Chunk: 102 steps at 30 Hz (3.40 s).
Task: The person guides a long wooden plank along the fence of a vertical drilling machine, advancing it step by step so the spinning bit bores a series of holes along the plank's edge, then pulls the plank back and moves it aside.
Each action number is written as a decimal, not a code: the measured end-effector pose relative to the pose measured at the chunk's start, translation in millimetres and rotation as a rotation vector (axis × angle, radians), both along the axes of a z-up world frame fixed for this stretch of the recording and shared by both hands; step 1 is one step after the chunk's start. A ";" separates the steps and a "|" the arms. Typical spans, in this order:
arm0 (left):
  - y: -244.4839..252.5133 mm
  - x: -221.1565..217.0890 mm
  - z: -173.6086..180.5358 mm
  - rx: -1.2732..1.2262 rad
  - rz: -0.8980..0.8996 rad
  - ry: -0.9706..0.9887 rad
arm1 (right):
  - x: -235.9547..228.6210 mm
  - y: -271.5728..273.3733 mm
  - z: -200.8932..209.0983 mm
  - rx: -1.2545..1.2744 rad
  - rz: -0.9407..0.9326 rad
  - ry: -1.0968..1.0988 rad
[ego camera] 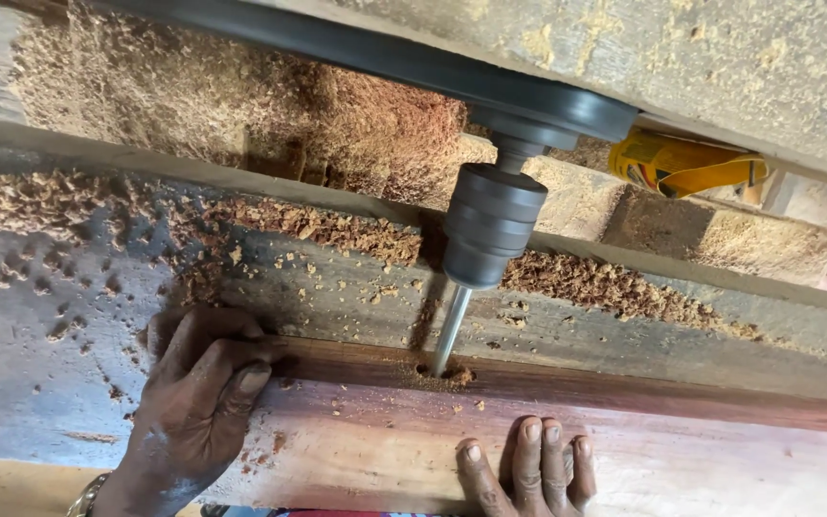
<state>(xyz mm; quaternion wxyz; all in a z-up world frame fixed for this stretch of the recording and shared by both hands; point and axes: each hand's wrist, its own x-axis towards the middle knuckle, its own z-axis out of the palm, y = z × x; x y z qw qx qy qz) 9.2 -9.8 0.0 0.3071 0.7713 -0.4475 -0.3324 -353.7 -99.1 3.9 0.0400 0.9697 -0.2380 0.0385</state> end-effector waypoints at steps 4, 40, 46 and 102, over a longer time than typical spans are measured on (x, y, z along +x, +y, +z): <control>-0.2 0.3 -1.0 0.007 -0.011 -0.008 | 3.0 0.0 1.3 0.016 -0.020 0.016; -14.8 8.1 3.6 -0.042 0.001 0.027 | 16.1 -3.7 12.0 0.139 -0.102 0.026; -12.7 8.1 -0.8 -0.040 -0.008 0.003 | 14.4 -3.8 9.6 0.140 -0.110 0.022; -69.8 35.9 -10.3 -0.124 -0.109 -0.067 | 51.4 -50.5 6.7 -0.001 -0.162 -0.052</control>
